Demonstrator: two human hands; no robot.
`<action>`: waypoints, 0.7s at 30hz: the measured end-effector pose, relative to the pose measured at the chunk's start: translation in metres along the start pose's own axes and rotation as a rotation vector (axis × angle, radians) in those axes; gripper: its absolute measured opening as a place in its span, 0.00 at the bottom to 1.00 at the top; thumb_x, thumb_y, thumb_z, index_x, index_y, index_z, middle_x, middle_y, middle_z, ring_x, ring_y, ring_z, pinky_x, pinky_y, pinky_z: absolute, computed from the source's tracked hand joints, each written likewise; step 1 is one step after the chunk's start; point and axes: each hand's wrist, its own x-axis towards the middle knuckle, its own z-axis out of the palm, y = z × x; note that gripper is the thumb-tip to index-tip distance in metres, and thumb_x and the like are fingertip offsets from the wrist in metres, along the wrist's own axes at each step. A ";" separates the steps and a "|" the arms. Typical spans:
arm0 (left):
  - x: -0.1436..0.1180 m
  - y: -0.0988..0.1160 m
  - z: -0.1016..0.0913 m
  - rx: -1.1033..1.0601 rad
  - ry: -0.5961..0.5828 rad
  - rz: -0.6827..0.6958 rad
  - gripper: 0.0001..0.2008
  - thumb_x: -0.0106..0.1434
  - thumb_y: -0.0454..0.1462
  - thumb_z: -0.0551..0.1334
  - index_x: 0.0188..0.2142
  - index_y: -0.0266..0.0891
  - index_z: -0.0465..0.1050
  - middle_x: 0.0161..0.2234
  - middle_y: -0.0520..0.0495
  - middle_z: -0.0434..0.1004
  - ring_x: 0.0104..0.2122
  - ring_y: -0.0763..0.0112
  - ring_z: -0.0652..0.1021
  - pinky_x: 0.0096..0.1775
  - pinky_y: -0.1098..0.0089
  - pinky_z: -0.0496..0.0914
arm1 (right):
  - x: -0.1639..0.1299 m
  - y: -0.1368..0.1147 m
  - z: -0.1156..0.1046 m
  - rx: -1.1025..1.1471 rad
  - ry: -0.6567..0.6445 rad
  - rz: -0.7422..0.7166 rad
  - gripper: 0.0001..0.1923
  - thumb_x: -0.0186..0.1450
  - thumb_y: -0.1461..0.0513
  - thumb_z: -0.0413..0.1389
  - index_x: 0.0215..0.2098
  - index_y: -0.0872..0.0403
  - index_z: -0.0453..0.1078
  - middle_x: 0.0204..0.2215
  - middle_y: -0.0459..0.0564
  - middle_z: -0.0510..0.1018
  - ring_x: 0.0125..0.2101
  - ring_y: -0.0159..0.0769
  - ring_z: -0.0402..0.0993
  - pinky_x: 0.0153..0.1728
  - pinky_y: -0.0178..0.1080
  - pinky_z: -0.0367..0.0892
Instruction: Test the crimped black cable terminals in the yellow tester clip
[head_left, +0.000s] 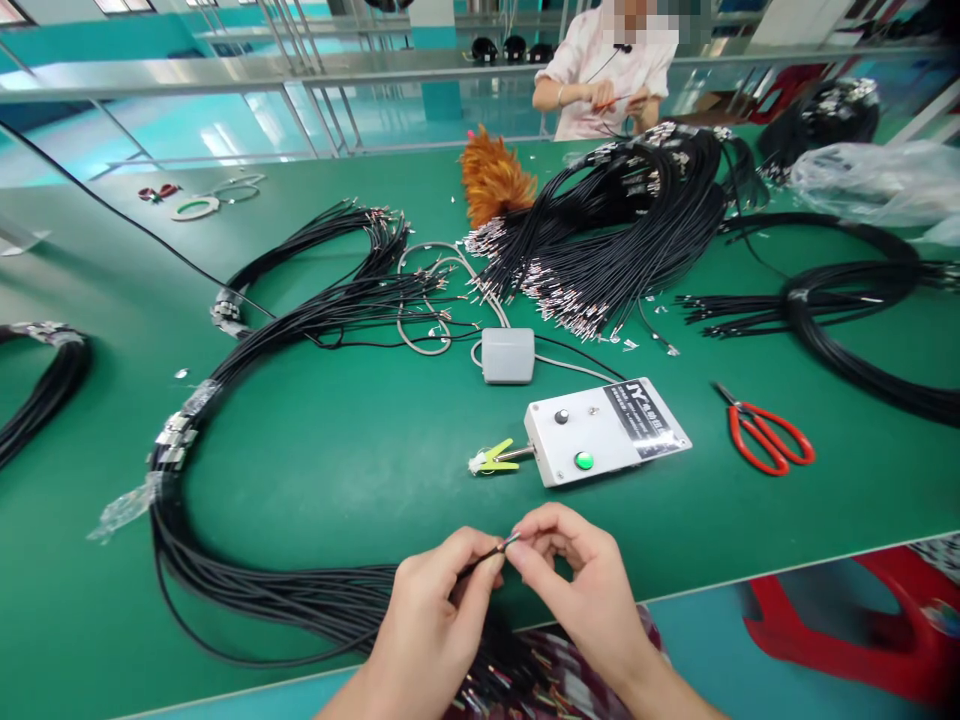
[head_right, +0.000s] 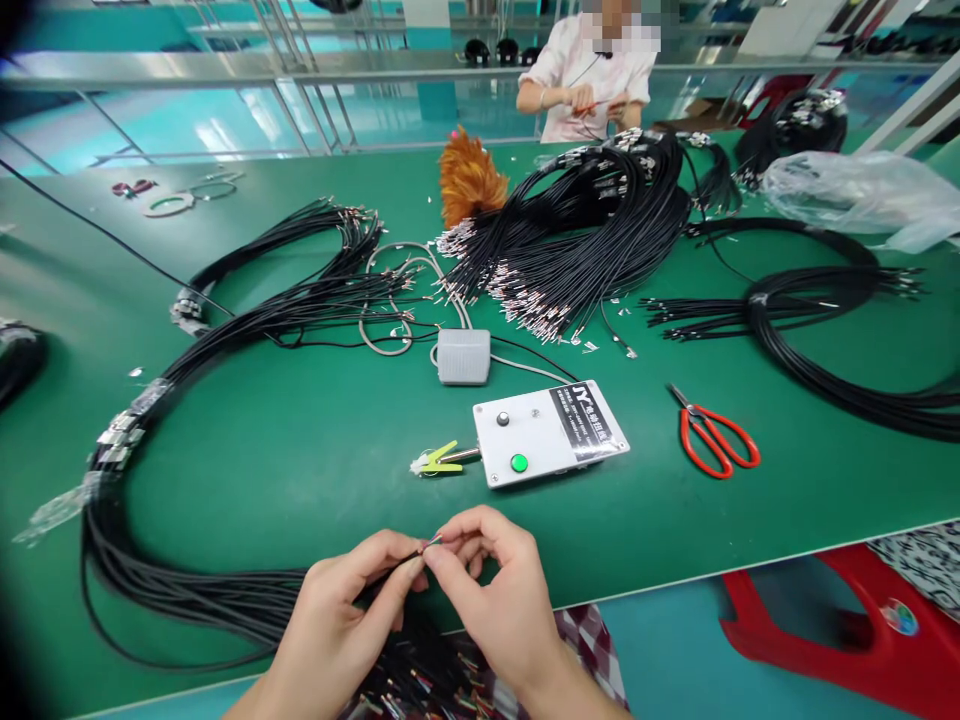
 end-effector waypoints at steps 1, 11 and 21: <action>0.000 0.000 0.000 -0.005 -0.010 -0.015 0.09 0.67 0.36 0.57 0.32 0.39 0.74 0.24 0.52 0.77 0.21 0.74 0.74 0.26 0.77 0.67 | 0.000 0.000 0.000 -0.031 0.019 -0.051 0.06 0.61 0.60 0.60 0.29 0.53 0.72 0.23 0.44 0.75 0.23 0.28 0.70 0.25 0.31 0.65; 0.005 0.009 -0.009 -0.456 -0.142 -0.370 0.17 0.60 0.48 0.63 0.25 0.37 0.68 0.19 0.56 0.62 0.20 0.78 0.60 0.22 0.77 0.56 | 0.003 0.005 -0.002 -0.097 0.016 -0.348 0.05 0.61 0.67 0.61 0.29 0.51 0.72 0.24 0.42 0.74 0.24 0.27 0.68 0.25 0.30 0.65; 0.005 0.008 -0.004 -0.592 -0.016 -0.481 0.22 0.51 0.53 0.69 0.25 0.37 0.67 0.18 0.56 0.66 0.16 0.82 0.60 0.17 0.79 0.53 | 0.004 0.011 -0.013 -0.351 0.019 -0.533 0.07 0.63 0.67 0.60 0.38 0.51 0.73 0.30 0.45 0.80 0.27 0.29 0.74 0.31 0.35 0.67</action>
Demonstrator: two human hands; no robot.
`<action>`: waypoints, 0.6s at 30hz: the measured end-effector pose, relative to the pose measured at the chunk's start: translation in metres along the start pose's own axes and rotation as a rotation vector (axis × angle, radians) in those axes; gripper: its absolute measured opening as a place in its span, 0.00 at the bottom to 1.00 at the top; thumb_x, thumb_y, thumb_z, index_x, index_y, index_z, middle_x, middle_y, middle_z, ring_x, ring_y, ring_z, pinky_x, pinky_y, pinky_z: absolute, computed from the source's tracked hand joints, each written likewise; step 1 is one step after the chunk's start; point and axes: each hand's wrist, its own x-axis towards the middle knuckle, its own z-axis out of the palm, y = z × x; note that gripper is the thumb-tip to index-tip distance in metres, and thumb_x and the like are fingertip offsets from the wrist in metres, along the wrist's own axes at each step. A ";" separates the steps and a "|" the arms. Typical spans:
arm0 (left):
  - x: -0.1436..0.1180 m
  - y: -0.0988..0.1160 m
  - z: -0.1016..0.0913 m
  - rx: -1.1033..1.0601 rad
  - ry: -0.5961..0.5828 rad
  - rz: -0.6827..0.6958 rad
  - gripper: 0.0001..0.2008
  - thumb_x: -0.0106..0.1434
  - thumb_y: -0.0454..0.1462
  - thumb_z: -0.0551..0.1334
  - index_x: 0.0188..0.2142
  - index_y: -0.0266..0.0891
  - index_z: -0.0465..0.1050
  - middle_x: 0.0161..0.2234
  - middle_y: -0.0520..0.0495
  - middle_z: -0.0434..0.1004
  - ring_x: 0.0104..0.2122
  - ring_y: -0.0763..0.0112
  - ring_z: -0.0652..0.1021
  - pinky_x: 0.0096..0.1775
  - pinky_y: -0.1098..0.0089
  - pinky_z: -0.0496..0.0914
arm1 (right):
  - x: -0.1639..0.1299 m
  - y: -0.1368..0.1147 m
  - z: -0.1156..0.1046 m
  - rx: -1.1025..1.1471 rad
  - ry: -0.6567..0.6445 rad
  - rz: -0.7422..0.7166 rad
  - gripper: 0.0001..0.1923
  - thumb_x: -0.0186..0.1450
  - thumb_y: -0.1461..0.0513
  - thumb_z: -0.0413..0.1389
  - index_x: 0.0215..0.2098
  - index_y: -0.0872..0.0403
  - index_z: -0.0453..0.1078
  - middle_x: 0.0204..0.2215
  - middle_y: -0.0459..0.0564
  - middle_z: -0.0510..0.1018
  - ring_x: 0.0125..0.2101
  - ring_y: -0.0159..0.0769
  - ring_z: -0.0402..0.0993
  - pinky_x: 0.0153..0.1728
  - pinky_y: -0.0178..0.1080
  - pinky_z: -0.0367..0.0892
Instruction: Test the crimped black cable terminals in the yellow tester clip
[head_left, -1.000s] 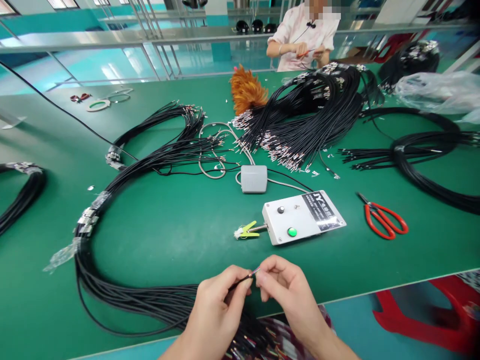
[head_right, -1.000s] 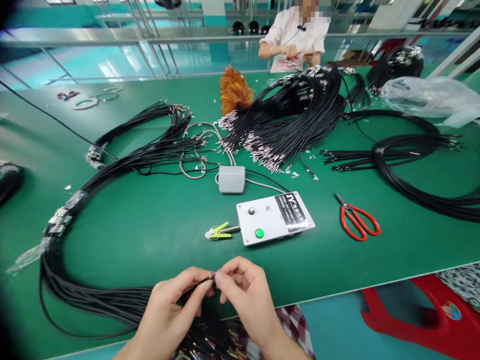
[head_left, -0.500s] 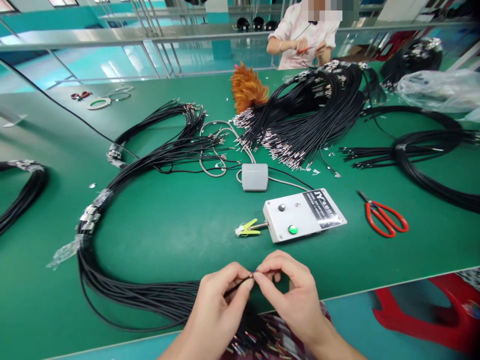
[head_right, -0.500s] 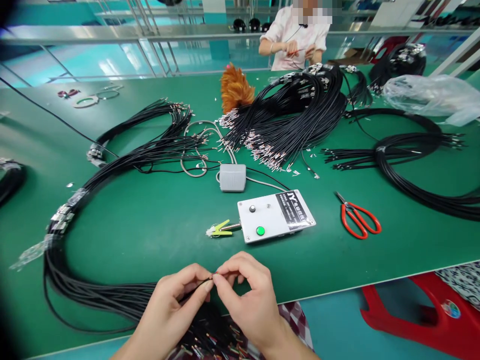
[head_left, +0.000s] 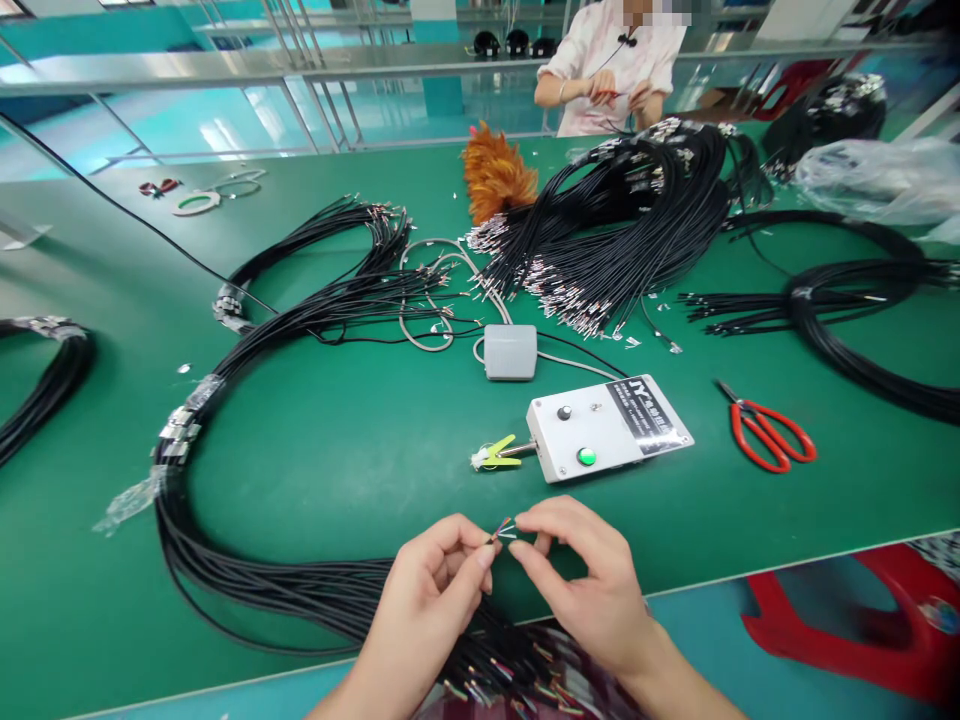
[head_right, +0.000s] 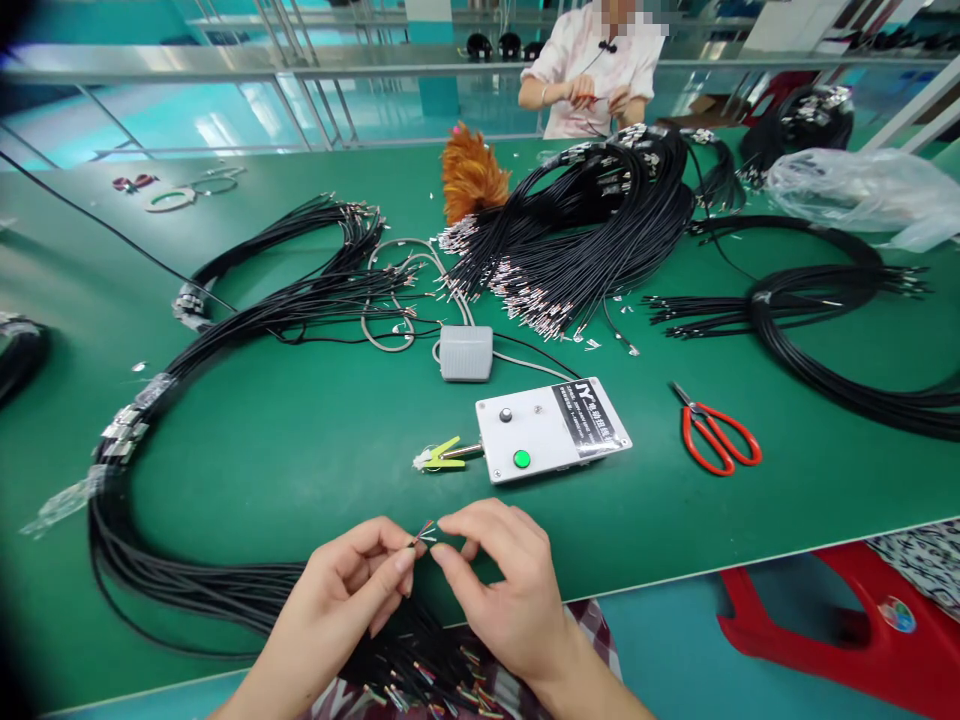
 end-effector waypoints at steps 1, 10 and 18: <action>0.000 0.000 0.000 0.004 0.007 -0.002 0.22 0.51 0.53 0.69 0.25 0.37 0.67 0.18 0.56 0.66 0.15 0.82 0.60 0.17 0.78 0.54 | 0.000 -0.001 0.000 0.126 0.000 0.149 0.05 0.63 0.65 0.60 0.38 0.51 0.73 0.29 0.44 0.79 0.26 0.28 0.73 0.30 0.34 0.68; -0.001 0.000 0.001 0.070 0.032 0.026 0.19 0.53 0.50 0.67 0.25 0.36 0.69 0.18 0.55 0.67 0.16 0.80 0.63 0.18 0.78 0.58 | 0.010 -0.018 0.015 0.757 -0.066 0.772 0.14 0.54 0.54 0.67 0.28 0.56 0.74 0.21 0.42 0.73 0.18 0.22 0.65 0.21 0.28 0.62; -0.002 0.000 0.004 0.000 0.093 0.070 0.18 0.51 0.48 0.70 0.23 0.36 0.69 0.17 0.56 0.67 0.15 0.81 0.64 0.19 0.78 0.59 | 0.007 -0.024 0.025 0.853 0.029 0.903 0.14 0.49 0.55 0.69 0.26 0.56 0.75 0.19 0.41 0.72 0.17 0.21 0.58 0.19 0.29 0.54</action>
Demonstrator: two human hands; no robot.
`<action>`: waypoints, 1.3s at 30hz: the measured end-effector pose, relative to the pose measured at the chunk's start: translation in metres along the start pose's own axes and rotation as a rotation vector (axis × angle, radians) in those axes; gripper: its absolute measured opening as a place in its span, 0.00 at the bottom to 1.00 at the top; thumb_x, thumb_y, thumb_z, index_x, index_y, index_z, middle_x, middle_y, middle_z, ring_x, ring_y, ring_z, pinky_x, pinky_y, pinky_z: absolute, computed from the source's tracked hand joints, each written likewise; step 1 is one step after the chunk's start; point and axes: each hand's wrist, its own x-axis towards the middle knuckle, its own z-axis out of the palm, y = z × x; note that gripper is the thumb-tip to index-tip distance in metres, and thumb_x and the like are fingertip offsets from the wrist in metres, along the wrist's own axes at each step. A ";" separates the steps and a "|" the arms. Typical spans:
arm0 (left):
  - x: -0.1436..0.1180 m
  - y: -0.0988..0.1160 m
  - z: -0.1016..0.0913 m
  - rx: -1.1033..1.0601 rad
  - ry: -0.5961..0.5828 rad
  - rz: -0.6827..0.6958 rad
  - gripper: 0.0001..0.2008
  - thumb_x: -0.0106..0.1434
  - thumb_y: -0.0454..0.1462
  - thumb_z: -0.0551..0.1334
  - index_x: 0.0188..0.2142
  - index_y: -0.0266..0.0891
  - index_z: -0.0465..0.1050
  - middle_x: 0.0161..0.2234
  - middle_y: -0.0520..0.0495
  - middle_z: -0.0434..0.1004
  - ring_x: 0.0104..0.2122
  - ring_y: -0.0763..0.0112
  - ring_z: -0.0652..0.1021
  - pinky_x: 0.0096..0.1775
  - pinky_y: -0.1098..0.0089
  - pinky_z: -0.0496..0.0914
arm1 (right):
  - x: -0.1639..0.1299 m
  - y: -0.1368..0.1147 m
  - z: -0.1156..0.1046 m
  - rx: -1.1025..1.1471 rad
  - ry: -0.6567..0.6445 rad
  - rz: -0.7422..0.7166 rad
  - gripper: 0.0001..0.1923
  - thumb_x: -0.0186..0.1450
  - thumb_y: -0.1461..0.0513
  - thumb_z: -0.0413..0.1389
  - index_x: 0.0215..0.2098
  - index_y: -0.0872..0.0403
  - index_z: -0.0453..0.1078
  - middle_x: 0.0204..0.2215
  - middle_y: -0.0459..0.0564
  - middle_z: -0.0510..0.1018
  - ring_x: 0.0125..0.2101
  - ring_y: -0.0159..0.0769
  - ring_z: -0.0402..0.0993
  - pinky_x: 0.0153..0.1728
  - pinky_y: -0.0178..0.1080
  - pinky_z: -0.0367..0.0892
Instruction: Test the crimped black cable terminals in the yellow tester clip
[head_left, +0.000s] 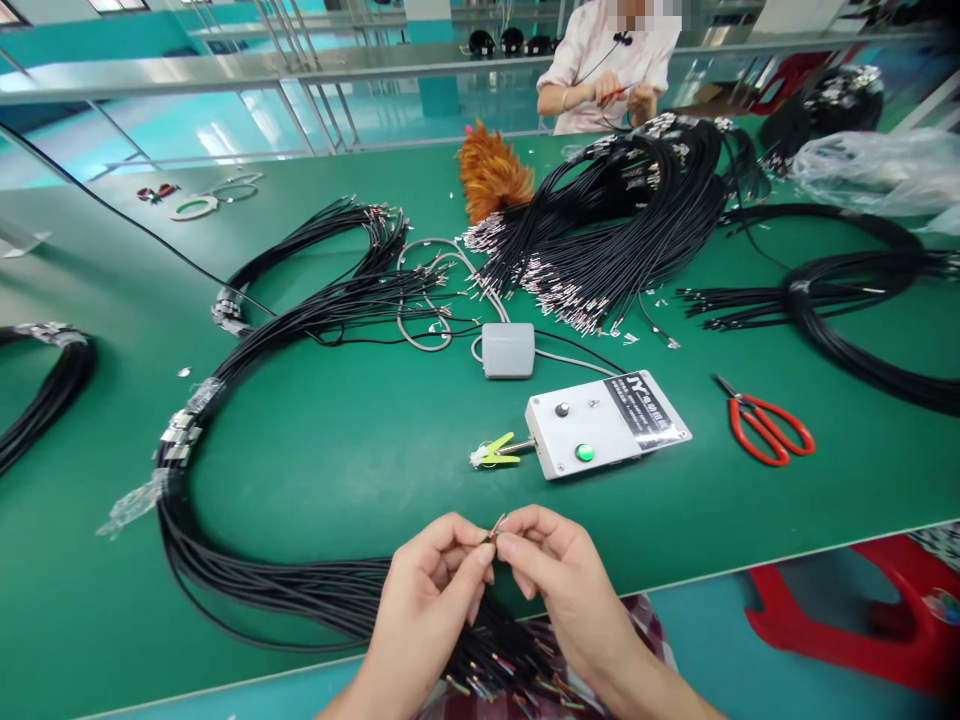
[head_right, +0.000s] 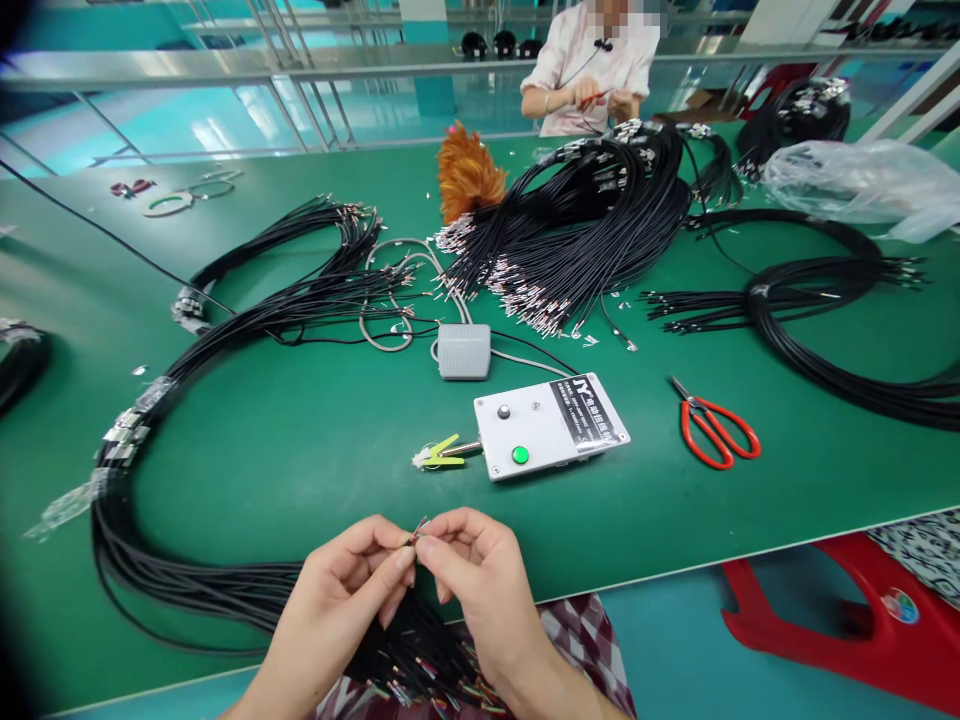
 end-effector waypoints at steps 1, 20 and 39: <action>0.000 -0.001 0.000 -0.009 0.004 0.002 0.18 0.51 0.48 0.71 0.23 0.36 0.69 0.17 0.56 0.67 0.15 0.81 0.64 0.19 0.78 0.59 | -0.001 0.001 0.001 -0.071 0.044 -0.079 0.12 0.49 0.56 0.68 0.26 0.56 0.75 0.20 0.43 0.74 0.18 0.22 0.59 0.20 0.29 0.55; 0.001 -0.007 -0.004 -0.043 -0.045 0.021 0.21 0.53 0.50 0.71 0.25 0.35 0.69 0.18 0.55 0.70 0.15 0.82 0.64 0.20 0.78 0.58 | 0.002 0.009 0.003 0.003 -0.038 -0.082 0.16 0.54 0.52 0.67 0.26 0.55 0.72 0.20 0.41 0.71 0.19 0.22 0.57 0.20 0.29 0.56; 0.002 -0.008 -0.005 -0.173 -0.062 -0.025 0.19 0.54 0.46 0.72 0.24 0.35 0.69 0.20 0.54 0.71 0.14 0.84 0.63 0.20 0.78 0.55 | -0.002 0.011 -0.004 -0.144 -0.038 -0.200 0.14 0.58 0.53 0.63 0.36 0.54 0.74 0.24 0.42 0.71 0.21 0.24 0.62 0.24 0.29 0.61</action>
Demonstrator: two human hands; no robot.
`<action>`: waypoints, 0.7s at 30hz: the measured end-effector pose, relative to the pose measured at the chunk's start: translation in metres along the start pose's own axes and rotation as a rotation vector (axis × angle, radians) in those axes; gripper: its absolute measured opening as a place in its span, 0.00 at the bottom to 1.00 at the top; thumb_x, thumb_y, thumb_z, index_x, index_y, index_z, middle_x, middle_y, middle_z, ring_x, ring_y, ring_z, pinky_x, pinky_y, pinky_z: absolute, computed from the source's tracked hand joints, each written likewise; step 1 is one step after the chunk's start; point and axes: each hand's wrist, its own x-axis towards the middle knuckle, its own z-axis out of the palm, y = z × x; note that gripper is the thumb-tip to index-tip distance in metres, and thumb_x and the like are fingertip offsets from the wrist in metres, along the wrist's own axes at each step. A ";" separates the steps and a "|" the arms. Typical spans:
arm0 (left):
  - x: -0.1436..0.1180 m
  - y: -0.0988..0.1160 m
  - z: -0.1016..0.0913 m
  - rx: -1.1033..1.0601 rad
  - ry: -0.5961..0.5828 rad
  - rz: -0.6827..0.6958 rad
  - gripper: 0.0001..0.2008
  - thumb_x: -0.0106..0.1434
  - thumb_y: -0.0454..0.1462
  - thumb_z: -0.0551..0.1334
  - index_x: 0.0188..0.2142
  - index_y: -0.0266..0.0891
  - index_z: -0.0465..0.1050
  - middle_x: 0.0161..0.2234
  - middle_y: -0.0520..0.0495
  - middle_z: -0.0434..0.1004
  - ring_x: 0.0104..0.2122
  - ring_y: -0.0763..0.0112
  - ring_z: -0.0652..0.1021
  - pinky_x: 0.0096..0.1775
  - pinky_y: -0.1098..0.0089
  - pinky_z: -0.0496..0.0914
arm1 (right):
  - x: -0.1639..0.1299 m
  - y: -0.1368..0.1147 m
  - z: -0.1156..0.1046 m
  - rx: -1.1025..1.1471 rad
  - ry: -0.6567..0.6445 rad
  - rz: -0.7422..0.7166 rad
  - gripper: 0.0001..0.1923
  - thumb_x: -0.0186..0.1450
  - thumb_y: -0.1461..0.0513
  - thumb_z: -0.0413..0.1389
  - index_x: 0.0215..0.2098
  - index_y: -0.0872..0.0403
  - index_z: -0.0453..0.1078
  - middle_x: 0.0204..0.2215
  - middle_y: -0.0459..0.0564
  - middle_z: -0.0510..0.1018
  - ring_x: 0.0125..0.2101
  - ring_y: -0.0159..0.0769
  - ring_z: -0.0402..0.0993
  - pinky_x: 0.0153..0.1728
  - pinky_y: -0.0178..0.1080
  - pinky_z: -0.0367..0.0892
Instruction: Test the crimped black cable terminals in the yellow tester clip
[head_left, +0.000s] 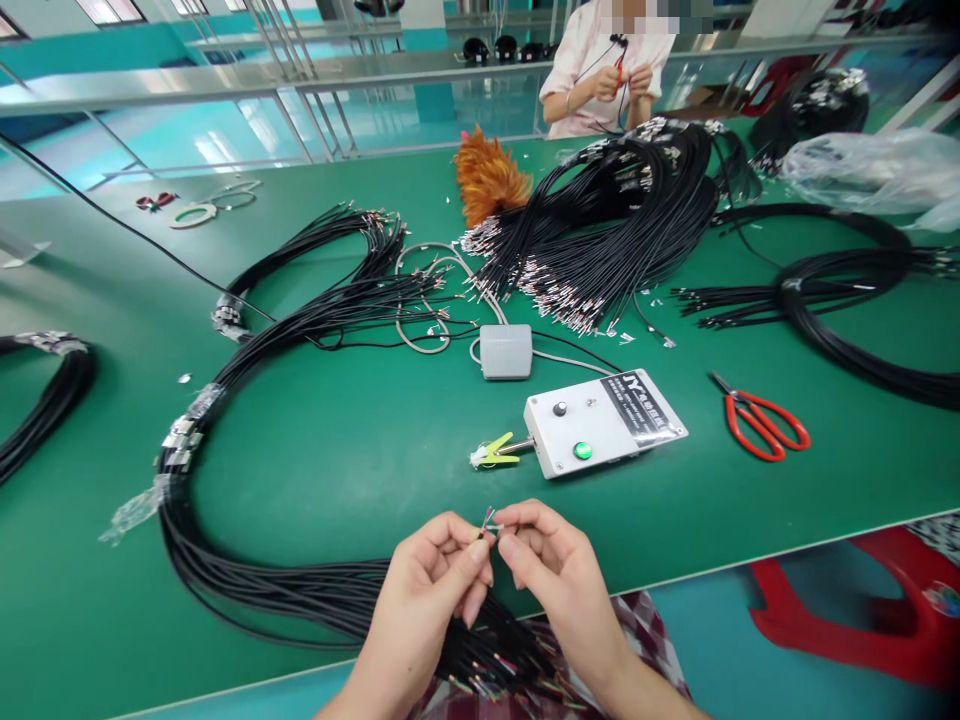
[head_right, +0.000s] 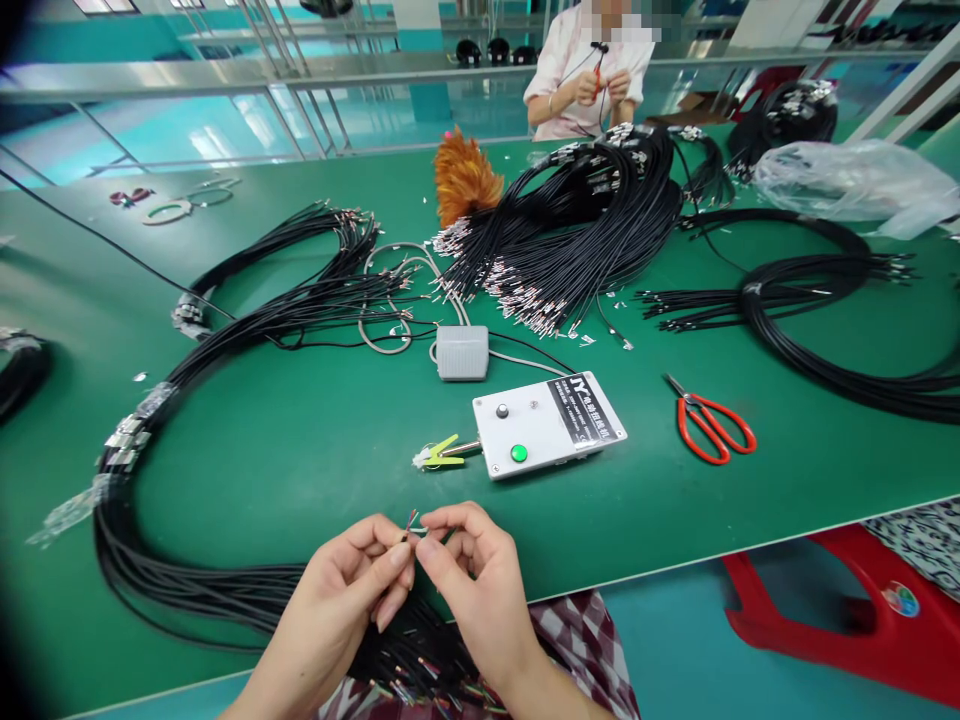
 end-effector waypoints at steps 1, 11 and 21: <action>0.000 -0.001 0.000 -0.006 -0.003 -0.002 0.19 0.54 0.46 0.72 0.25 0.35 0.69 0.19 0.55 0.71 0.14 0.84 0.62 0.20 0.78 0.55 | 0.001 -0.001 0.001 0.005 -0.007 0.002 0.14 0.58 0.53 0.63 0.37 0.54 0.74 0.24 0.43 0.71 0.22 0.25 0.63 0.25 0.30 0.62; -0.001 -0.007 -0.002 -0.016 -0.014 -0.007 0.18 0.54 0.46 0.72 0.25 0.35 0.69 0.19 0.56 0.68 0.15 0.84 0.62 0.20 0.78 0.53 | 0.010 0.002 0.016 0.133 0.030 -0.008 0.13 0.56 0.54 0.65 0.26 0.54 0.72 0.26 0.42 0.69 0.23 0.25 0.62 0.27 0.31 0.63; -0.001 0.001 -0.003 -0.055 -0.010 -0.032 0.18 0.55 0.45 0.71 0.25 0.35 0.69 0.19 0.56 0.70 0.15 0.85 0.61 0.23 0.77 0.54 | 0.003 0.003 0.002 0.099 -0.024 0.071 0.13 0.58 0.53 0.63 0.34 0.54 0.76 0.21 0.41 0.69 0.21 0.24 0.59 0.24 0.30 0.58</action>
